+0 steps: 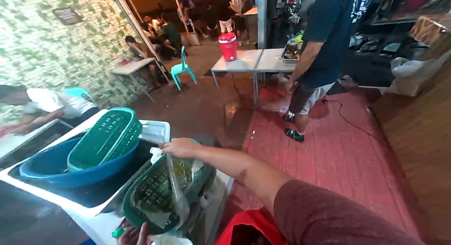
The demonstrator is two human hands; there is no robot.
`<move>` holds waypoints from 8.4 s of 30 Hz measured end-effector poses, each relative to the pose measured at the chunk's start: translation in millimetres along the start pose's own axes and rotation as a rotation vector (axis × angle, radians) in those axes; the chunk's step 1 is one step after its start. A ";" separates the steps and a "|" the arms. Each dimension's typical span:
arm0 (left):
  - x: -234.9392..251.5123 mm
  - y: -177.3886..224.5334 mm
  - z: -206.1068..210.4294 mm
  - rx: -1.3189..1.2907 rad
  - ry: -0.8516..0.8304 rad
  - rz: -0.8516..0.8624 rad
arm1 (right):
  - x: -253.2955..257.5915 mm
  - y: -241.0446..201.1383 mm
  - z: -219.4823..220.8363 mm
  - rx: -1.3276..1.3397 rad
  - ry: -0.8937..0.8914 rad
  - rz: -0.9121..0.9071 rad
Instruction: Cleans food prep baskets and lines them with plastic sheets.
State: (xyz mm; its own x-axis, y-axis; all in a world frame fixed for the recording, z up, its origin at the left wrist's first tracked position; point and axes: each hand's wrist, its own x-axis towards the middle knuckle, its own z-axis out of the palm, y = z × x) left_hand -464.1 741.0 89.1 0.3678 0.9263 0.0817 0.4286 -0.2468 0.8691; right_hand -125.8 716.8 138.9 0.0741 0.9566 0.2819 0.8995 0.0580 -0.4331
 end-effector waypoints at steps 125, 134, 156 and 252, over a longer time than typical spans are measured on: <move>-209.3 -79.9 -110.5 -0.558 0.579 -0.780 | -34.3 -336.7 236.6 0.162 -0.734 -0.745; -258.3 -113.9 -163.3 -0.545 0.717 -0.927 | 40.5 -224.8 118.3 0.260 -0.362 -0.479; -282.7 -96.5 -206.1 -0.464 0.803 -0.819 | -50.4 -245.5 272.7 -0.322 -1.071 -0.362; -0.5 40.3 100.3 0.625 -0.696 0.026 | -153.5 -54.9 88.6 0.139 -0.092 0.122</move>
State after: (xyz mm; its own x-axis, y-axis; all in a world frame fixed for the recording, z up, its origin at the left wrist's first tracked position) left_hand -364.2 702.1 75.2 0.7080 0.5893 -0.3892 0.7052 -0.5605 0.4343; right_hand -224.8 592.1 43.6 0.1338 0.9805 0.1439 0.8178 -0.0273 -0.5749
